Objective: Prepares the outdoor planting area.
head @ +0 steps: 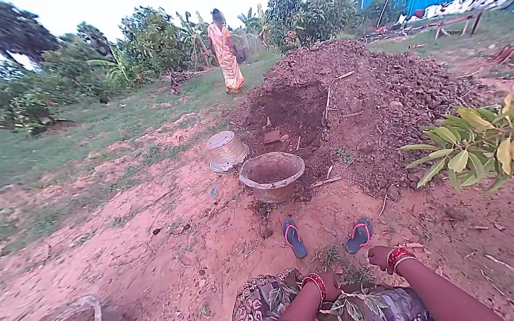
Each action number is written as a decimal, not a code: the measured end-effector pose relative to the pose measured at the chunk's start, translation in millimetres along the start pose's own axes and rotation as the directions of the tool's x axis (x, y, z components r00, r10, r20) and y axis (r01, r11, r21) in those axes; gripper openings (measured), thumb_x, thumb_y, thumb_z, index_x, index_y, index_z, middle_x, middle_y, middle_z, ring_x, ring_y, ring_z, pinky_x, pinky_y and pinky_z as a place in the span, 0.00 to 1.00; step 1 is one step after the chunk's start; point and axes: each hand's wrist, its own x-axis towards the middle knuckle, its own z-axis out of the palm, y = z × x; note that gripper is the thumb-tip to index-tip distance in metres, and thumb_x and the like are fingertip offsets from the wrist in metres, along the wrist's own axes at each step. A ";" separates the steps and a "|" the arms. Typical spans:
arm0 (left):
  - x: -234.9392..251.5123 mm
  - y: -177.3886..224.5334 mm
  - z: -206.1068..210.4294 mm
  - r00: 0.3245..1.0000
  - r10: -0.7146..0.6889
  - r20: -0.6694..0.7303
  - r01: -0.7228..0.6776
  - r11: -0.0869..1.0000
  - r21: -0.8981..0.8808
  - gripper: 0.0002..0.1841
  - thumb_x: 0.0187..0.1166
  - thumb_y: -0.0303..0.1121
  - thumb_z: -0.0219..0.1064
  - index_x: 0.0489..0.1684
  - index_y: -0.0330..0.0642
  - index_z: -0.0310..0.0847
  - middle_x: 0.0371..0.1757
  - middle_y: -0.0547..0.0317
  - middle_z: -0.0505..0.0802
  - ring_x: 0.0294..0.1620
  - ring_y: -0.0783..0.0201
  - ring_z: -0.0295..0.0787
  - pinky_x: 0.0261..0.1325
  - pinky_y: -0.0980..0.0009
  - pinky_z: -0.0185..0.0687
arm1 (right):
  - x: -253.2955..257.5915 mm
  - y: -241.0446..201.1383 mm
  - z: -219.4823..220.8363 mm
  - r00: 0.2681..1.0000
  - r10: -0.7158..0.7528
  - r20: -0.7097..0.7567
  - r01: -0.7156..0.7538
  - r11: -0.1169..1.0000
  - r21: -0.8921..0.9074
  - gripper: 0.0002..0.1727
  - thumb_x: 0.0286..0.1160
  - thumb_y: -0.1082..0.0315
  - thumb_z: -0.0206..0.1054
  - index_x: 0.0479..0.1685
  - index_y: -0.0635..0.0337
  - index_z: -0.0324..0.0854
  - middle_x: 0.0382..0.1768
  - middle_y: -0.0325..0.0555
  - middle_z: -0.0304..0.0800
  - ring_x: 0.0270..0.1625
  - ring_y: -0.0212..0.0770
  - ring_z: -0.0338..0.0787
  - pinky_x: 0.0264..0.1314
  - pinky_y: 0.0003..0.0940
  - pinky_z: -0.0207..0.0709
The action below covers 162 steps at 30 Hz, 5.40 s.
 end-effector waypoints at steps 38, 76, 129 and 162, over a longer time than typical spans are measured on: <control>-3.8 3.5 -4.8 0.999 0.028 -0.021 -0.028 1.000 0.000 0.26 0.96 0.46 0.49 0.82 0.38 0.76 0.80 0.34 0.82 0.86 0.38 0.73 0.87 0.35 0.61 | 3.5 -7.6 1.3 1.000 0.018 0.023 -0.016 0.997 -0.078 0.29 0.96 0.53 0.49 0.74 0.71 0.77 0.64 0.71 0.86 0.63 0.64 0.89 0.70 0.60 0.75; -3.6 13.1 -9.8 0.997 0.072 -0.017 -0.072 0.997 0.024 0.25 0.96 0.42 0.51 0.84 0.35 0.73 0.82 0.34 0.80 0.86 0.40 0.73 0.89 0.41 0.60 | -33.5 -17.9 -3.7 0.997 -0.048 -0.055 0.040 0.991 -0.127 0.26 0.93 0.58 0.55 0.66 0.78 0.80 0.70 0.77 0.81 0.75 0.73 0.80 0.75 0.73 0.67; -16.8 13.6 -9.1 0.996 0.063 -0.059 -0.063 0.998 0.010 0.27 0.95 0.46 0.52 0.83 0.38 0.74 0.81 0.34 0.81 0.86 0.38 0.73 0.87 0.36 0.62 | -15.4 -26.8 -1.3 0.996 0.079 0.031 -0.069 0.967 -0.245 0.20 0.88 0.65 0.60 0.61 0.78 0.81 0.63 0.73 0.86 0.64 0.66 0.88 0.67 0.64 0.76; -19.6 10.7 -9.6 0.996 0.066 -0.063 -0.066 0.998 -0.009 0.28 0.95 0.48 0.51 0.84 0.38 0.73 0.80 0.33 0.81 0.86 0.38 0.73 0.87 0.35 0.61 | -9.1 -20.2 0.5 0.999 0.031 0.027 -0.025 0.981 -0.195 0.28 0.95 0.55 0.50 0.67 0.75 0.80 0.66 0.73 0.85 0.66 0.67 0.88 0.70 0.65 0.74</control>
